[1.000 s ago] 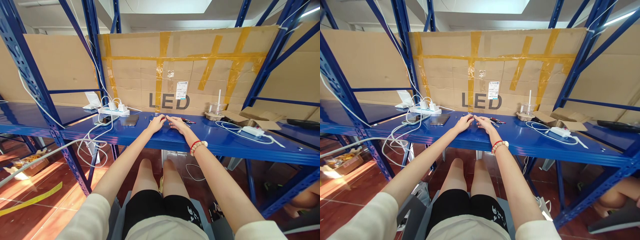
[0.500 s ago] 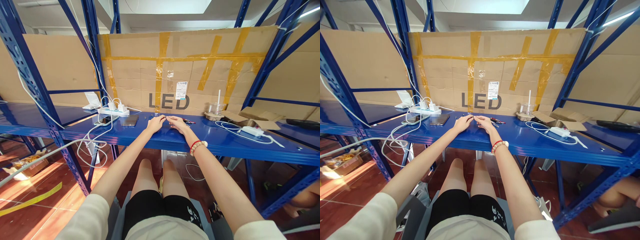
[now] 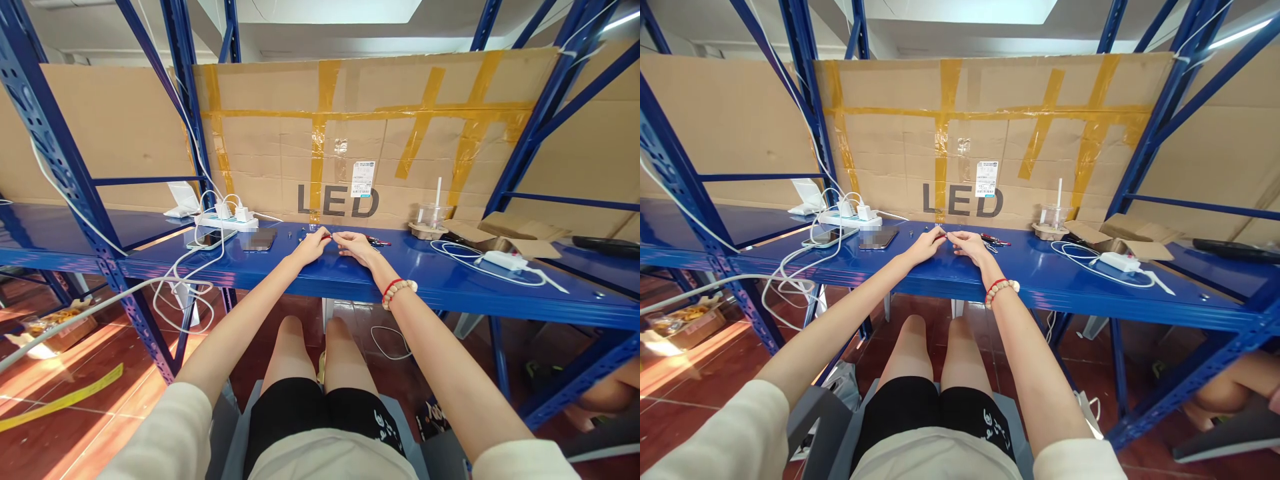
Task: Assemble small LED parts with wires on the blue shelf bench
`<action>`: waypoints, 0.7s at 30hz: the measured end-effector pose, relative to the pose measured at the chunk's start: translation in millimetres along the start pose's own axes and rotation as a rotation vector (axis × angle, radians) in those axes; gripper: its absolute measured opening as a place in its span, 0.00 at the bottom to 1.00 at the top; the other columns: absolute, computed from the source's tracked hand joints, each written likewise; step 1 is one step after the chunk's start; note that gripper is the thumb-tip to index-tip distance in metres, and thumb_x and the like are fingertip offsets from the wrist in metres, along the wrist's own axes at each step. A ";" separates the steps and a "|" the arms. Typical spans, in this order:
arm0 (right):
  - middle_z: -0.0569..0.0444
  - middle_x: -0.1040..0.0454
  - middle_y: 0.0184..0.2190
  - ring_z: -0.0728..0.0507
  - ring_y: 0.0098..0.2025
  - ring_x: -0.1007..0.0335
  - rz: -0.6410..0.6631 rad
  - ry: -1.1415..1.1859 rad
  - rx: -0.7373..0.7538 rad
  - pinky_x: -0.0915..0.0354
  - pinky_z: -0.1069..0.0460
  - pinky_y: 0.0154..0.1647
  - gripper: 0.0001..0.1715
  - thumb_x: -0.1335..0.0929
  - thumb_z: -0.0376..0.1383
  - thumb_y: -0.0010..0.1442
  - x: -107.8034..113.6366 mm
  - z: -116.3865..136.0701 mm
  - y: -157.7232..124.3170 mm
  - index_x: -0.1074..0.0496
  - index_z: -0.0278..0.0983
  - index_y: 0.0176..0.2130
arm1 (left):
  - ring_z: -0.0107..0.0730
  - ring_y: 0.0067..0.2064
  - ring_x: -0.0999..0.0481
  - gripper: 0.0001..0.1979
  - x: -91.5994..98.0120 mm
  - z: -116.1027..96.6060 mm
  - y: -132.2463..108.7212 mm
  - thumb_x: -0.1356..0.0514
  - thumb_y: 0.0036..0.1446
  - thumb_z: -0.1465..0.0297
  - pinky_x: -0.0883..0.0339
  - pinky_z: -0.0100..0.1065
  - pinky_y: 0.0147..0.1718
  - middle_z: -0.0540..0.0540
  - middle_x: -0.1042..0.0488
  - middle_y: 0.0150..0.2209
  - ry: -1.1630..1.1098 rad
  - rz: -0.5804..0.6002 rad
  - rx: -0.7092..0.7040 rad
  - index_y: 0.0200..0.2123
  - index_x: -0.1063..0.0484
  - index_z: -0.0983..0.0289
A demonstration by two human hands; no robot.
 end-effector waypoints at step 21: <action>0.56 0.28 0.23 0.55 0.22 0.37 0.094 -0.012 -0.017 0.31 0.58 0.27 0.13 0.25 0.37 0.39 -0.3 -4.1 0.4 0.25 0.33 0.27 | 0.27 0.30 0.29 0.10 -1.0 -8.5 -1.9 0.51 0.54 0.71 0.37 0.29 0.34 0.51 0.27 0.28 0.033 0.067 -0.084 0.36 0.32 0.64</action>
Point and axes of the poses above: each hand's wrist, its own y-axis towards the middle knuckle, its own x-axis out of the back of the hand, z = x × y, the point moved 7 cm from there along y, towards the middle knuckle
